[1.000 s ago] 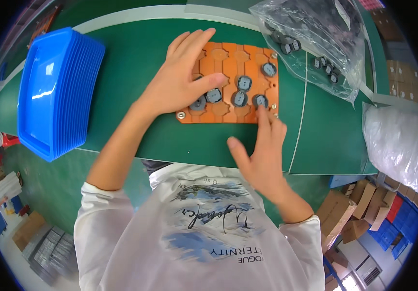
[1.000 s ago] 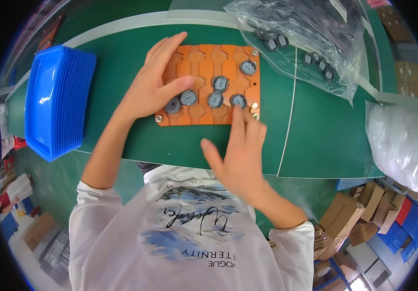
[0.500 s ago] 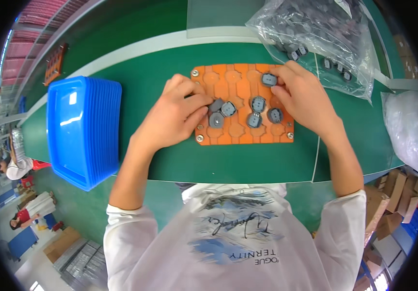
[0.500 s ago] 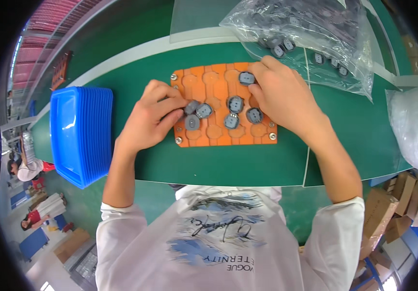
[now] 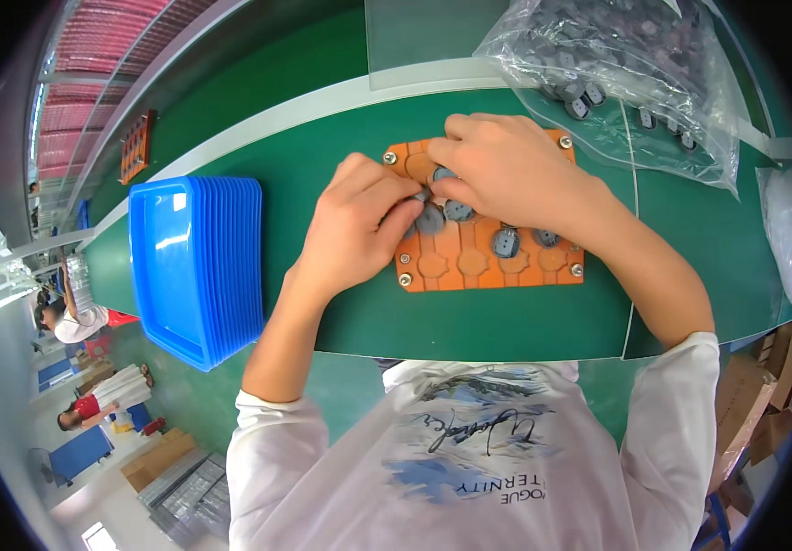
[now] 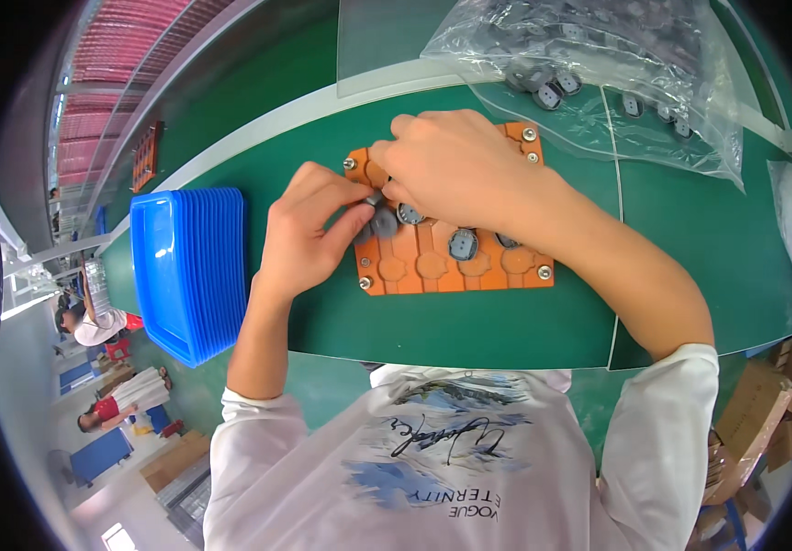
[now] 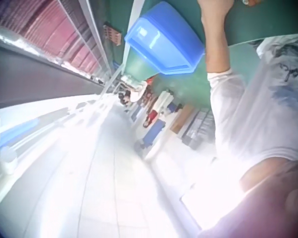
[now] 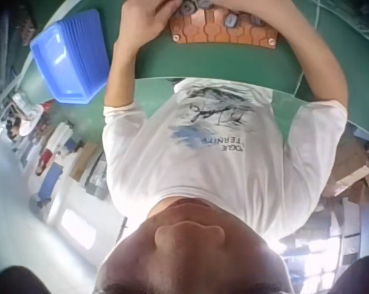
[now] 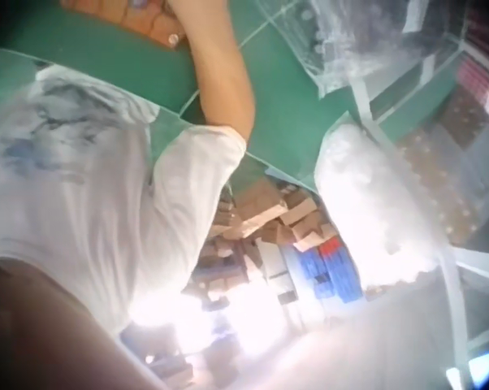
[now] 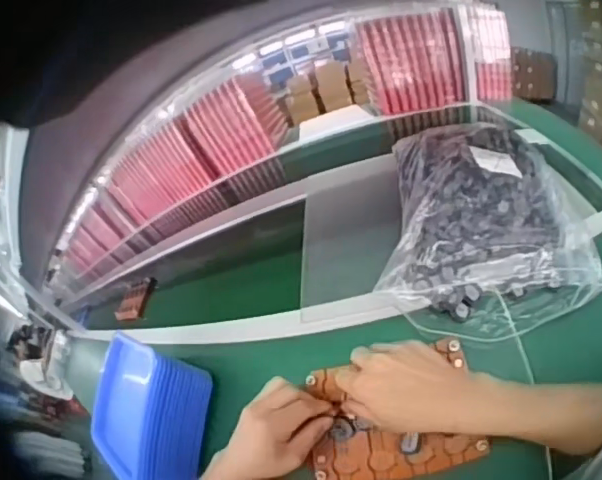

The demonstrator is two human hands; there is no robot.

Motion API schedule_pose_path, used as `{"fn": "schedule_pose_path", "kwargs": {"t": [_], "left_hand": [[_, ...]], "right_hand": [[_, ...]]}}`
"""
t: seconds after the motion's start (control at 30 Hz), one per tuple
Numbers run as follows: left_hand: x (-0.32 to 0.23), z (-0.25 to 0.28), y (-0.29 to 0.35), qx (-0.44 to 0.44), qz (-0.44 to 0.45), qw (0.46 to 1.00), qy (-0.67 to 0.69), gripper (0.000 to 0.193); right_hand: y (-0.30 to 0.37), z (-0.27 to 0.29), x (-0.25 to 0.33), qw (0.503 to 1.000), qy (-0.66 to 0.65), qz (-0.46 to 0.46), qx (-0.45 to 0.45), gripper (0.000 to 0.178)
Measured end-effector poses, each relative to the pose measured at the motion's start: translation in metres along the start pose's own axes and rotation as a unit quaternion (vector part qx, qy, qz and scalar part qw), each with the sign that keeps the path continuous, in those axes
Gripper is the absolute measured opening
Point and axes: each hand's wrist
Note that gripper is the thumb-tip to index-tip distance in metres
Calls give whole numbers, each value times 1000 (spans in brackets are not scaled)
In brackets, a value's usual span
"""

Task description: Assembling small electronic components into a tray on an assembly line.

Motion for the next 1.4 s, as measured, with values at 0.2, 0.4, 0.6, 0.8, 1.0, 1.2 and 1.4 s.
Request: {"fn": "schedule_pose_path", "kwargs": {"t": [0.2,0.4,0.6,0.8,1.0,1.2,1.4], "left_hand": [[14,-15,-22,-71,-26,997,-17,16],[29,-8,-27,-14,15,1000,18,17],[34,-8,-18,-36,-89,994,60,18],[16,-8,-2,-83,-80,992,-46,10],[9,-25,-6,-109,-24,989,-99,9],[29,-19,-19,-121,-91,988,-19,4],[39,-24,-12,-135,-92,986,6,11]], "right_hand": [[-1,-2,-16,996,17,53,-72,20],[1,7,-14,998,24,55,-26,17],[-3,5,-17,996,-27,73,-46,20],[5,0,9,997,10,31,-63,22],[-5,3,0,997,-75,-8,-15,18],[-5,-8,7,991,55,79,-93,21],[-6,-4,7,994,33,68,-76,21]]}}
Point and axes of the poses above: each hand's wrist, its own y-axis away from the middle knuckle, its own z-axis out of the back of the hand, x = y × z, and after that the axes turned 14 degrees about -x, right-handed
